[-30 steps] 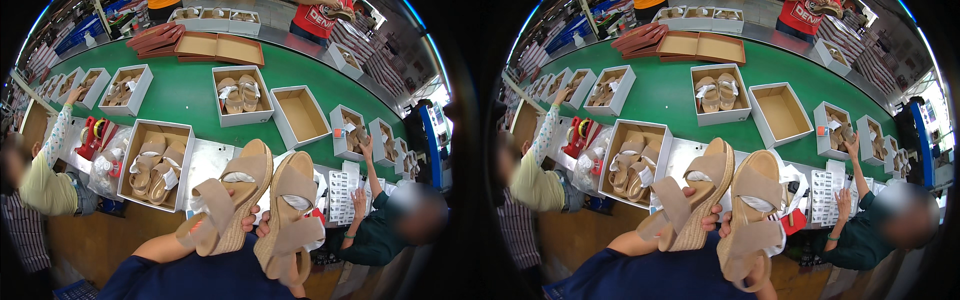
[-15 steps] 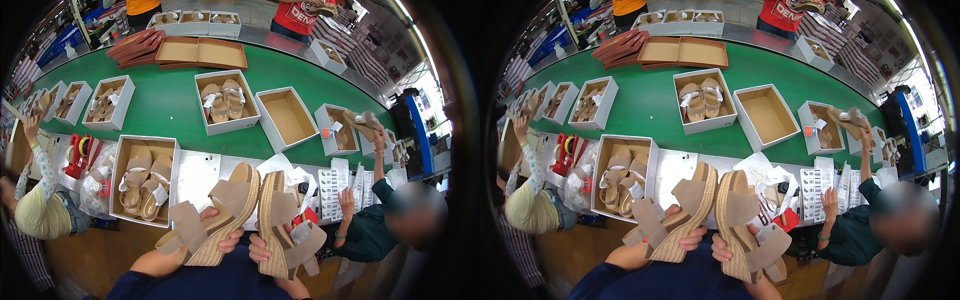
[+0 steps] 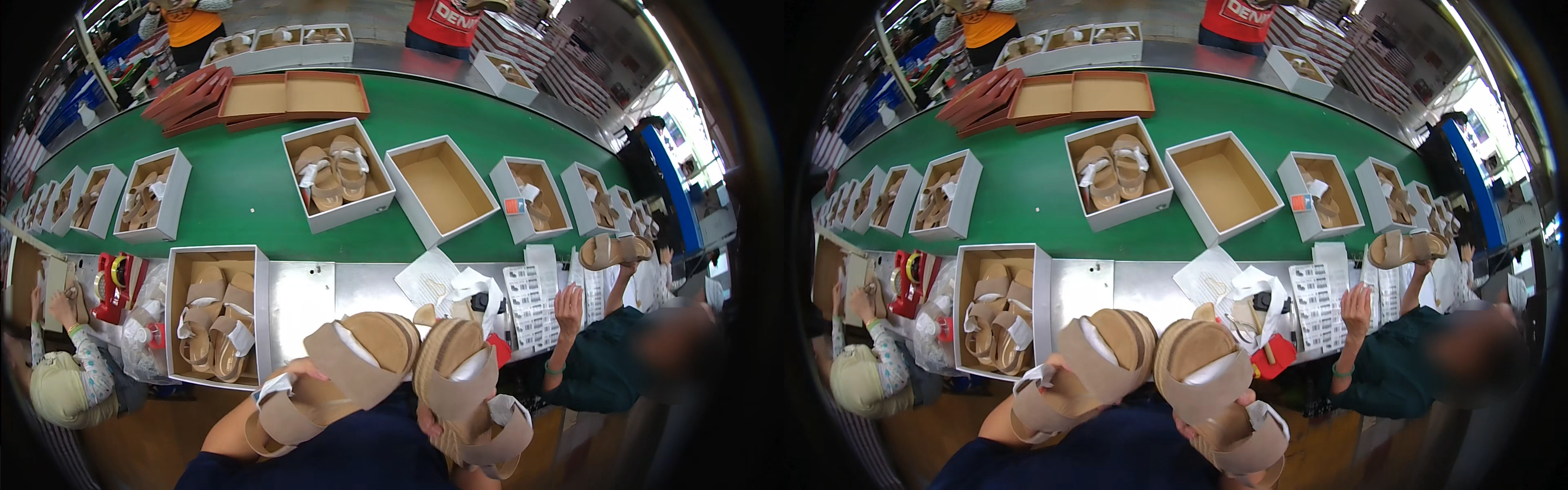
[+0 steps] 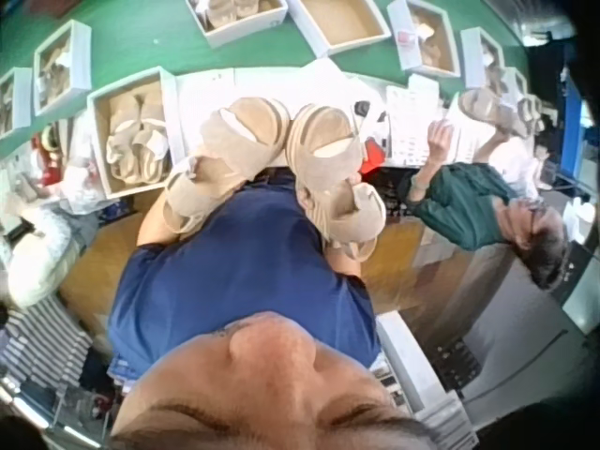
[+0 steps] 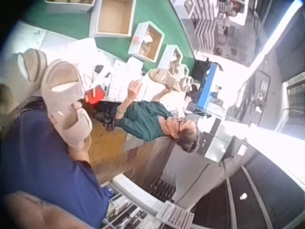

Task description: The person picks up beige wedge sandals from open boxes on a green table, uses a small knife to trim excess material from the woven sole edges, and places the shoes back into the boxes. The person repeats this process for multiple pairs.

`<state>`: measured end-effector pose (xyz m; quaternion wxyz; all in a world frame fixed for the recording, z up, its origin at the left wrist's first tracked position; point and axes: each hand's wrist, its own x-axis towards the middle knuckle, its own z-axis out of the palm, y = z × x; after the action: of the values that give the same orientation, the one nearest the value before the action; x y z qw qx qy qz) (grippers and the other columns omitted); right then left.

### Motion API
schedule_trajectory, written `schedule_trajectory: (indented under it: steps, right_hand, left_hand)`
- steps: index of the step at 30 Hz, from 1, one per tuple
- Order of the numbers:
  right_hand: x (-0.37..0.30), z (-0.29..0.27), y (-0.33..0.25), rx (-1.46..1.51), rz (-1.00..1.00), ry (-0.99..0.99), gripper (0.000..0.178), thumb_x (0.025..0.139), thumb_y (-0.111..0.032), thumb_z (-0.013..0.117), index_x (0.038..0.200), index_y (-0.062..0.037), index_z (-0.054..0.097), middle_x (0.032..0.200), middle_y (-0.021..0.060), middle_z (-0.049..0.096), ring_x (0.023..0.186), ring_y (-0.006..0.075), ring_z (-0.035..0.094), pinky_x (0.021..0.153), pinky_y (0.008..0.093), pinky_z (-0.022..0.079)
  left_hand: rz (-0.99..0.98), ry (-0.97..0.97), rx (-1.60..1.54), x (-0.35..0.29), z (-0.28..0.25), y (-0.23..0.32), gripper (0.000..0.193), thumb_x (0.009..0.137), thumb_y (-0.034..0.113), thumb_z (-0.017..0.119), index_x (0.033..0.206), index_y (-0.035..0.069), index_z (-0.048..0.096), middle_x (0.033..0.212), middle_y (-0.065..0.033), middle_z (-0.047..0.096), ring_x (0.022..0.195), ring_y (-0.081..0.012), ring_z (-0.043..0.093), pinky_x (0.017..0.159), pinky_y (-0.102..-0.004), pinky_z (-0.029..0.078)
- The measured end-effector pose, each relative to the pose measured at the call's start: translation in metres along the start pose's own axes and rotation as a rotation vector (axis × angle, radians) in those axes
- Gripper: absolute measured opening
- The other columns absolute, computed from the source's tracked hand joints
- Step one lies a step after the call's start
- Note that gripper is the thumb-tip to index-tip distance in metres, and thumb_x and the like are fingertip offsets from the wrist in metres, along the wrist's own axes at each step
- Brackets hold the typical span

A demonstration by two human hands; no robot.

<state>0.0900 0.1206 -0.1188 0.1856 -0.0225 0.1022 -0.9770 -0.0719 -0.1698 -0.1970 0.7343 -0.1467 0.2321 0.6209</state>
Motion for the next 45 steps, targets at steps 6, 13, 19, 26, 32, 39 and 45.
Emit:
schedule_trajectory:
  steps: [6,13,19,26,32,39,45]
  right_hand:
    - [-0.025,0.036,-0.054,-1.004,-0.158,0.478,0.076,0.096,-0.031,0.056,0.153,0.0046,0.019,0.152,0.0129,0.036,0.138,0.0204,0.034,0.114,0.0328,0.026]
    - [-0.008,0.069,-0.09,-1.557,-0.276,0.571,0.068,0.096,-0.02,0.061,0.15,0.005,0.028,0.145,0.0203,0.045,0.134,0.0264,0.044,0.112,0.0347,0.031]
    - [-0.001,0.041,-0.066,-1.501,-1.152,1.05,0.074,0.088,-0.024,0.071,0.146,0.0054,0.034,0.146,0.0199,0.042,0.131,0.0297,0.047,0.11,0.0384,0.035]
    - [0.009,0.033,-0.062,-0.614,-1.243,0.652,0.051,0.103,-0.03,0.051,0.144,-0.0036,0.039,0.147,0.0123,0.044,0.134,0.0259,0.044,0.114,0.0423,0.036]
    - [0.019,0.035,-0.043,-0.007,-0.859,0.328,0.049,0.103,-0.038,0.048,0.142,-0.0096,0.045,0.146,0.0071,0.049,0.134,0.0217,0.046,0.115,0.0404,0.035]
    - [0.003,0.018,-0.015,-1.084,-0.5,0.87,0.065,0.093,-0.046,0.061,0.145,-0.0123,0.042,0.144,0.0092,0.05,0.132,0.026,0.048,0.111,0.0427,0.04]
    - [0.009,0.03,-0.022,-0.716,-0.726,0.734,0.071,0.083,-0.012,0.075,0.143,-0.0037,0.039,0.135,0.0133,0.053,0.123,0.0239,0.054,0.106,0.0369,0.042]
  left_hand:
    - [0.7,0.126,0.648,-0.031,0.084,0.025,0.09,0.084,0.036,0.075,0.151,0.0,0.027,0.145,-0.01,0.045,0.134,-0.019,0.042,0.111,-0.0345,0.034]
    - [0.928,0.207,0.816,-0.009,0.126,0.044,0.093,0.088,0.025,0.075,0.156,0.002,0.016,0.148,-0.0112,0.042,0.135,-0.0188,0.04,0.112,-0.0335,0.031]
    - [1.494,0.601,1.104,0.034,0.164,0.047,0.099,0.085,0.011,0.076,0.158,0.006,0.009,0.129,-0.0114,0.054,0.122,-0.0214,0.05,0.104,-0.0336,0.039]
    - [1.281,0.129,-0.022,0.077,0.194,0.036,0.054,0.103,0.027,0.052,0.147,0.009,0.027,0.139,-0.0097,0.049,0.128,-0.0261,0.051,0.111,-0.0439,0.042]
    - [0.812,-0.118,-0.191,0.096,0.199,0.014,0.06,0.1,0.048,0.047,0.146,0.01,0.036,0.147,-0.0087,0.045,0.134,-0.0238,0.046,0.113,-0.0424,0.04]
    - [0.638,-0.325,-0.204,0.085,0.183,0.008,0.065,0.096,0.04,0.061,0.146,0.006,0.038,0.144,-0.0097,0.049,0.132,-0.0234,0.049,0.113,-0.0412,0.039]
    - [0.637,-0.385,-0.052,0.076,0.174,0.017,0.07,0.092,0.038,0.067,0.146,0.005,0.037,0.143,-0.0101,0.049,0.131,-0.0236,0.049,0.112,-0.0407,0.039]
